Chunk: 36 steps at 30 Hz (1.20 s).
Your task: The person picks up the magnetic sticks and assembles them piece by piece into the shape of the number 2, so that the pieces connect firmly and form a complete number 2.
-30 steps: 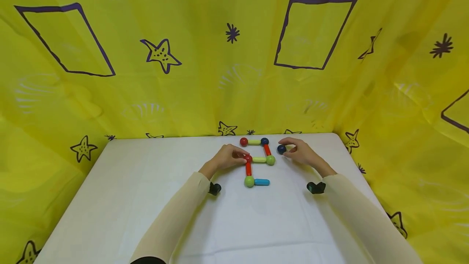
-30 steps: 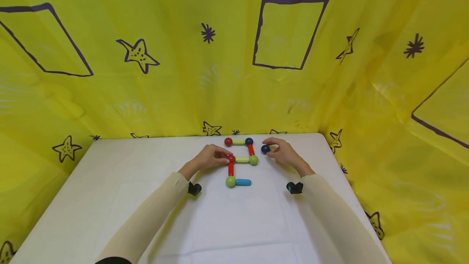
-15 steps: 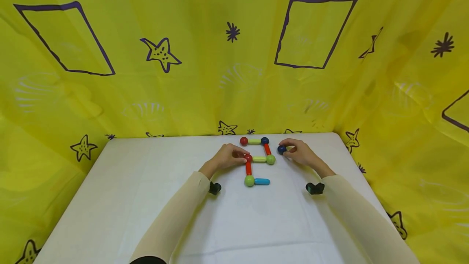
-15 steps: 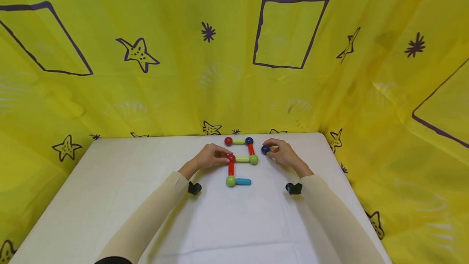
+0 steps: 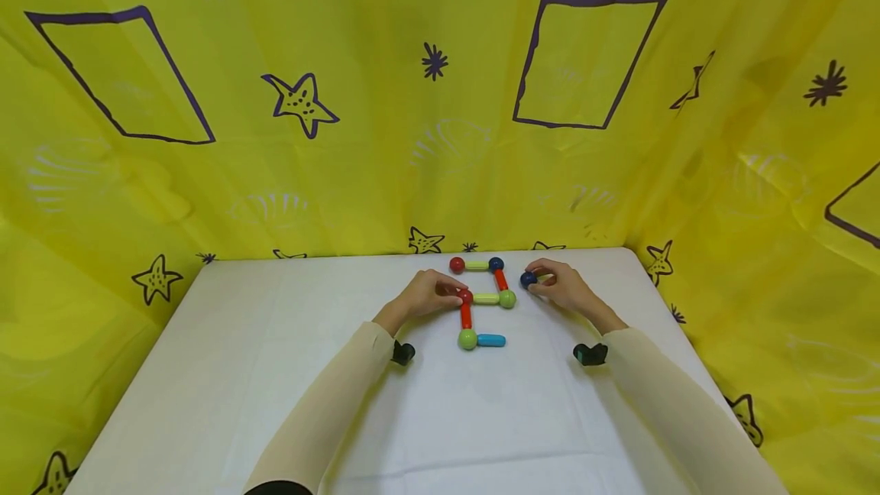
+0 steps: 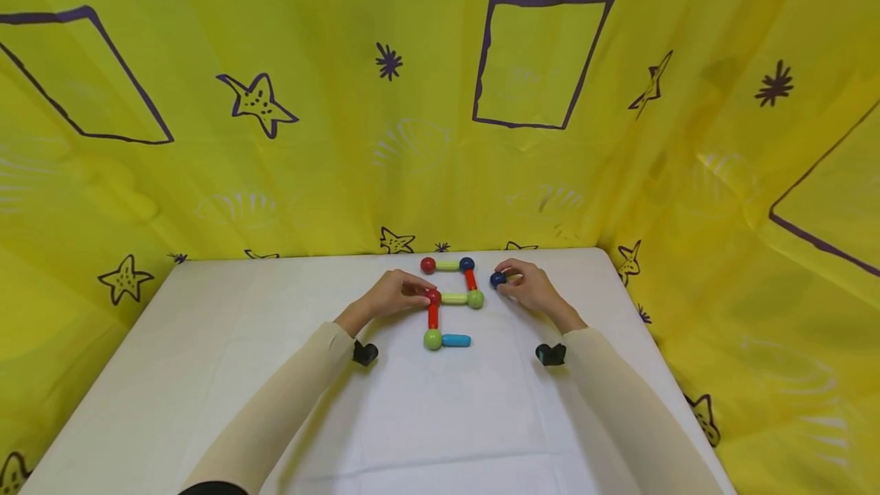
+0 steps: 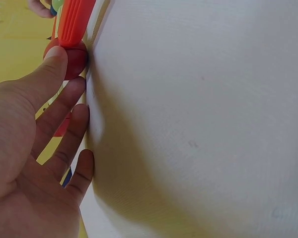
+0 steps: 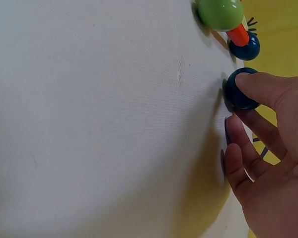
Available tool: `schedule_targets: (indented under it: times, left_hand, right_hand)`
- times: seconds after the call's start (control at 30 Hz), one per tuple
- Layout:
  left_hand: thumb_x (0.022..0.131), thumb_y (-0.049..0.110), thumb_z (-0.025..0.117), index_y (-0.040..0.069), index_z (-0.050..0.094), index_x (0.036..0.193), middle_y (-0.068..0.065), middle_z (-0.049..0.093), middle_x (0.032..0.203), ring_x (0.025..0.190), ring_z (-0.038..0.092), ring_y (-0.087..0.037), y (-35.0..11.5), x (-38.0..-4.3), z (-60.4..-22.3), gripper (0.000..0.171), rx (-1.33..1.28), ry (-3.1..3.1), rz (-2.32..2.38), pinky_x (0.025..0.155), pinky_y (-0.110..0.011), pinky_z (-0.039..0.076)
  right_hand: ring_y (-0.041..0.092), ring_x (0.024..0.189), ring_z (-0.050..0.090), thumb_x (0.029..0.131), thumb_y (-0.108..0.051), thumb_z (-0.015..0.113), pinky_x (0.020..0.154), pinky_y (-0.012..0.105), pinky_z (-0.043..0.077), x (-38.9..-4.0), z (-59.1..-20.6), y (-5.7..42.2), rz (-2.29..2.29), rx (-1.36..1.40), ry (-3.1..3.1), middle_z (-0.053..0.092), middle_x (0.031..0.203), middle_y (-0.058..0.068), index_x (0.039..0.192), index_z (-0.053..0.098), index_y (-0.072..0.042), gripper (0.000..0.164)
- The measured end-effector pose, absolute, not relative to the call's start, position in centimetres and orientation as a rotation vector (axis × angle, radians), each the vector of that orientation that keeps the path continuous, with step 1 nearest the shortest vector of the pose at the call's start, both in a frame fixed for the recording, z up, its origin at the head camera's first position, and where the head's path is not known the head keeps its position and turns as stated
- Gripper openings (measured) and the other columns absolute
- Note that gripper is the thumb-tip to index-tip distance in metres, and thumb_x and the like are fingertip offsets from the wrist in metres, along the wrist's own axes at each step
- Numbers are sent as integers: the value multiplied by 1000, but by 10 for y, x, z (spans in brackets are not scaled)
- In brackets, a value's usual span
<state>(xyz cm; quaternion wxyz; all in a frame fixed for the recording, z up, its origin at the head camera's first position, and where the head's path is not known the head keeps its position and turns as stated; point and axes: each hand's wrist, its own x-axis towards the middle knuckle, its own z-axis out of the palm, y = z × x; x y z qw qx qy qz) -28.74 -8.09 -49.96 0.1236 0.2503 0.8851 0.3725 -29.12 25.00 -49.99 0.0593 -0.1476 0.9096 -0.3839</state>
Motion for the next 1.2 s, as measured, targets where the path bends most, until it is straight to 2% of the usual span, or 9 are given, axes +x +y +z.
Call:
schedule_targets:
  times: [0.17,0.43,0.73,0.93,1.2]
  left_hand:
    - [95,22,76,15,76,124,3,74,106,90,58,-14,-81,-287,-499,30,726,2577,1084,83,-24,50]
    - [94,22,77,14,77,123,3,74,105,90,58,-13,-81,-286,-498,29,728,2568,1094,83,-23,50]
    - [95,22,76,15,77,122,4,74,103,89,60,-14,-81,-287,-499,29,731,2559,1102,84,-25,51]
    - [95,22,76,15,76,123,3,73,99,89,61,-14,-80,-286,-500,29,735,2570,1088,85,-26,51]
    - [96,20,75,14,76,123,2,72,96,87,61,-15,-79,-284,-499,27,734,2575,1092,83,-26,51]
  right_hand:
    - [38,102,65,94,-10,75,90,51,55,-289,-494,250,-1115,-463,2759,68,122,23,124,66,-4,32]
    - [28,88,67,92,-11,78,75,37,55,-281,-487,257,-1089,-518,2740,71,115,20,118,68,-7,29]
    - [21,84,67,92,-13,78,77,32,55,-260,-474,266,-1150,-625,2702,71,116,17,120,68,-8,30]
    - [23,91,67,93,-18,78,78,30,56,-244,-470,271,-1247,-605,2653,70,120,15,123,67,-8,34]
    - [24,91,66,92,-16,79,77,28,56,-228,-473,268,-1357,-610,2574,67,119,12,121,67,-9,32]
